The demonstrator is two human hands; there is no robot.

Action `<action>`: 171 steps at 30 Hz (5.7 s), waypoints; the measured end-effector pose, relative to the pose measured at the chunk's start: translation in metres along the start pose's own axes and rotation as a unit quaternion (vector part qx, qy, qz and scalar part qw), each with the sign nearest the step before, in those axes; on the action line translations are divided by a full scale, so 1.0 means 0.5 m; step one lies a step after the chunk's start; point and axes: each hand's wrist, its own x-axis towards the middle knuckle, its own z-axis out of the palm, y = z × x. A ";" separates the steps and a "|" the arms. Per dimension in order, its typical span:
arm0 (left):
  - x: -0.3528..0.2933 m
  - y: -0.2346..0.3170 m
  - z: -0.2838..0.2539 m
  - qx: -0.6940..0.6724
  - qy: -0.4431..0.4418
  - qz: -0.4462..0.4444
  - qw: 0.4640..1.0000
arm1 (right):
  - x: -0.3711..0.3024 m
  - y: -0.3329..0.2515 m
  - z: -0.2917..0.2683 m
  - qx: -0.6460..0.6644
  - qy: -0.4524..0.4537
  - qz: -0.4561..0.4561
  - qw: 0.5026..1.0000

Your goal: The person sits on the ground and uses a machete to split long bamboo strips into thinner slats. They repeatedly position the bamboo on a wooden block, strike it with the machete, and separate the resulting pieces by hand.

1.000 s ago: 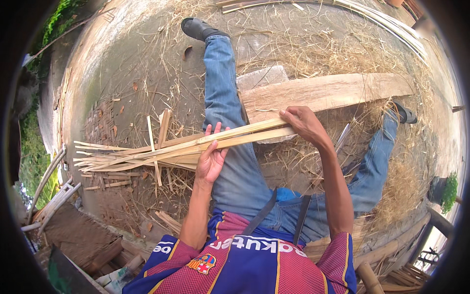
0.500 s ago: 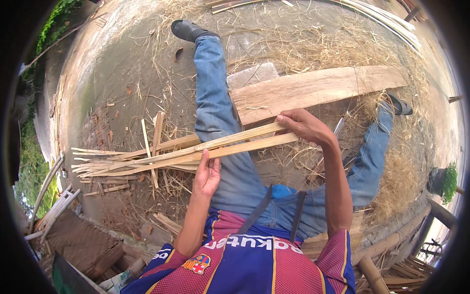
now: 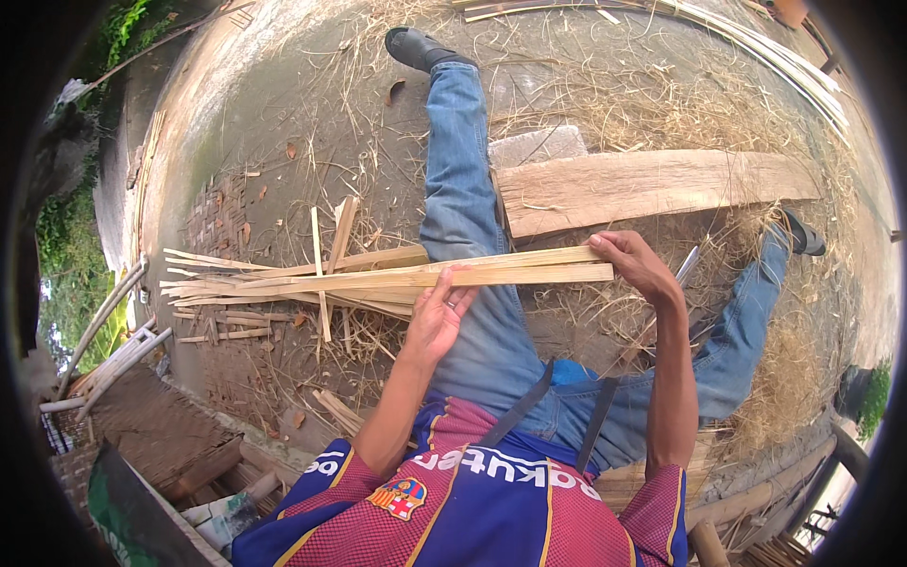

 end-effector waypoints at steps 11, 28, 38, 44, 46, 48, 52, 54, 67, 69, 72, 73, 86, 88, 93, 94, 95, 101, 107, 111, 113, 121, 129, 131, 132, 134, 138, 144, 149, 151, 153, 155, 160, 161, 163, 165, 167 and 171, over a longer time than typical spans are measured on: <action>-0.027 0.001 -0.031 -0.076 0.008 -0.038 0.996 | -0.041 -0.093 0.021 -0.246 0.054 -0.096 0.963; -0.029 -0.010 -0.031 -0.041 0.042 0.033 0.998 | -0.085 -0.245 0.117 -0.145 0.043 -0.193 0.969; -0.032 -0.011 -0.019 -0.105 -0.002 0.068 0.992 | -0.076 -0.163 0.134 -0.244 0.069 -0.155 0.955; -0.020 -0.022 -0.051 -0.095 0.016 0.069 0.993 | -0.073 -0.174 0.143 -0.355 0.117 -0.242 0.895; -0.018 -0.017 -0.049 -0.099 0.005 0.066 0.993 | -0.064 -0.172 0.140 -0.360 0.110 -0.241 0.895; -0.015 -0.013 -0.038 -0.107 -0.017 0.082 0.991 | -0.052 -0.176 0.129 -0.362 0.080 -0.217 0.903; -0.025 -0.012 -0.029 -0.113 -0.019 0.082 0.990 | -0.031 -0.202 0.109 -0.337 0.018 -0.141 0.931; -0.023 -0.011 -0.037 -0.116 -0.025 0.083 0.989 | -0.027 -0.219 0.100 -0.316 0.008 -0.120 0.941; -0.014 -0.019 -0.031 -0.071 0.014 0.062 0.995 | 0.002 -0.189 0.075 -0.259 -0.030 -0.074 0.963; -0.013 -0.019 -0.029 -0.067 0.018 0.064 0.996 | 0.008 -0.189 0.067 -0.267 -0.046 -0.036 0.962; -0.011 -0.022 -0.034 -0.060 0.015 0.065 0.996 | 0.018 -0.179 0.060 -0.263 -0.057 -0.035 0.962; -0.011 -0.023 -0.034 -0.060 0.017 0.067 0.996 | 0.021 -0.177 0.060 -0.263 -0.059 -0.032 0.963; -0.014 -0.022 -0.030 -0.062 0.007 0.067 0.996 | 0.035 -0.156 0.061 -0.268 -0.065 -0.027 0.961; -0.014 -0.022 -0.032 -0.059 0.006 0.062 0.996 | 0.036 -0.155 0.062 -0.268 -0.064 -0.026 0.961; -0.009 -0.030 -0.034 -0.082 0.016 0.062 0.995 | 0.024 -0.171 0.064 -0.253 -0.044 -0.028 0.966; -0.008 -0.029 -0.034 -0.101 0.009 0.055 0.993 | 0.020 -0.175 0.067 -0.249 -0.035 -0.019 0.968; -0.007 -0.027 -0.035 -0.120 0.001 0.047 0.992 | 0.014 -0.179 0.070 -0.244 -0.026 -0.009 0.969; -0.003 -0.038 -0.079 -0.228 -0.184 0.044 0.955 | -0.024 -0.207 0.082 -0.251 -0.015 0.009 0.968; -0.032 -0.013 -0.033 -0.122 -0.101 0.025 0.987 | -0.030 -0.159 0.084 -0.225 0.004 -0.080 0.971; -0.034 -0.008 -0.048 -0.126 -0.128 -0.001 0.984 | -0.045 -0.188 0.094 -0.220 -0.005 -0.058 0.974; -0.035 -0.008 -0.047 -0.124 -0.118 -0.004 0.985 | -0.043 -0.181 0.101 -0.194 0.012 -0.090 0.977; -0.034 -0.004 -0.034 -0.093 -0.156 0.012 0.983 | -0.047 -0.206 0.106 -0.074 0.037 -0.150 0.985; -0.049 -0.010 -0.011 0.002 -0.118 0.065 0.991 | -0.058 -0.206 0.113 -0.048 0.006 -0.121 0.991; -0.033 -0.034 -0.046 0.004 -0.082 0.056 0.995 | -0.056 -0.216 0.108 -0.059 0.016 -0.147 0.987; -0.030 -0.032 -0.041 0.005 -0.066 0.052 0.996 | -0.055 -0.219 0.105 -0.065 0.023 -0.161 0.985; -0.024 -0.037 -0.024 0.013 -0.016 0.060 0.998 | -0.052 -0.207 0.103 -0.116 0.030 -0.139 0.983; -0.020 -0.042 -0.023 0.006 -0.031 0.072 0.997 | -0.057 -0.182 0.115 -0.220 0.036 -0.149 0.963; -0.032 -0.030 -0.035 -0.030 -0.082 0.054 0.995 | -0.065 -0.142 0.119 -0.324 0.057 -0.139 0.934; -0.039 -0.017 -0.028 -0.089 -0.104 0.024 0.990 | -0.082 -0.139 0.109 -0.389 0.088 -0.111 0.910; -0.038 -0.024 -0.025 -0.054 -0.087 0.035 0.994 | -0.091 -0.137 0.109 -0.411 0.101 -0.115 0.898; -0.034 -0.029 -0.034 -0.031 -0.094 0.038 0.994 | -0.100 -0.132 0.115 -0.439 0.114 -0.144 0.880; -0.032 -0.033 -0.041 -0.018 -0.101 0.038 0.994 | -0.103 -0.130 0.135 -0.470 0.127 -0.163 0.858; -0.053 -0.016 -0.011 0.045 -0.120 0.044 0.991 | -0.085 -0.113 0.221 -0.460 0.134 -0.213 0.851; -0.063 -0.009 -0.003 0.066 -0.110 0.070 0.989 | -0.082 -0.112 0.234 -0.484 0.140 -0.206 0.839; -0.092 0.007 0.024 0.104 -0.089 0.118 0.984 | -0.068 -0.102 0.234 -0.461 0.160 -0.265 0.832; -0.101 0.051 0.039 0.197 -0.102 0.142 0.965 | -0.065 -0.119 0.228 -0.446 0.157 -0.285 0.834; -0.090 0.081 0.031 0.242 -0.099 0.137 0.955 | -0.051 -0.127 0.223 -0.449 0.153 -0.312 0.823; -0.065 0.098 -0.016 0.218 -0.041 0.057 0.973 | -0.010 -0.150 0.216 -0.460 0.135 -0.313 0.820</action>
